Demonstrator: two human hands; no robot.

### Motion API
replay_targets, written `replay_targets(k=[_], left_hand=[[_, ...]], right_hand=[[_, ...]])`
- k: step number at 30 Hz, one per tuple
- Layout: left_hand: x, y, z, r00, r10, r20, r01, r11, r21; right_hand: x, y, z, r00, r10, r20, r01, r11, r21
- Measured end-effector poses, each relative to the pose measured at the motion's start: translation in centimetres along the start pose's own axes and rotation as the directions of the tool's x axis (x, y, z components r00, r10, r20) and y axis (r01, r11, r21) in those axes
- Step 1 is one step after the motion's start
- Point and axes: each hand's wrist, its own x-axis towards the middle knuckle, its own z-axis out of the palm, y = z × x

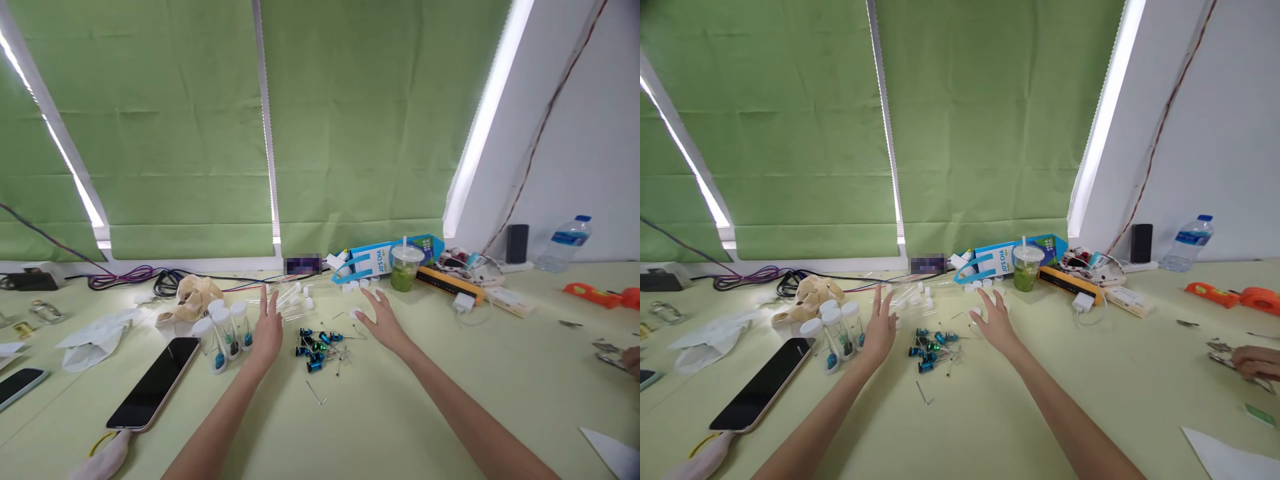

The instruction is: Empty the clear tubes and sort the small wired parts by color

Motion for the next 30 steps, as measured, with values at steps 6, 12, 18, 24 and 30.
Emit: replay_targets(k=[6,12,18,24,30], left_hand=[[-1.4,-0.1,-3.0,0.951,0.188,-0.245,-0.111,0.948,0.298],[-0.9,-0.1,-5.3,0.959,0.027,-0.283,0.086,0.921,0.38],[-2.4,-0.3,-3.1,0.973,0.231,-0.02,-0.209,0.911,0.356],[-4.8,3.0,-1.1,0.865,0.485,0.127,-0.494,0.868,0.047],[-5.6,4.9,-1.3,0.78,0.586,0.22,-0.574,0.81,-0.122]], right_hand=[[-2.8,1.3,2.1,0.999,0.032,0.042,-0.03,0.998,-0.053],[-3.3,1.3,2.1,0.995,-0.035,-0.088,0.029,0.997,-0.072],[-3.9,0.1,1.7,0.97,-0.179,-0.167,0.171,0.983,-0.06],[-6.3,-5.0,0.2,0.866,-0.492,-0.085,0.494,0.87,-0.003],[-8.1,-7.4,0.6,0.924,-0.381,0.034,0.358,0.893,0.272]])
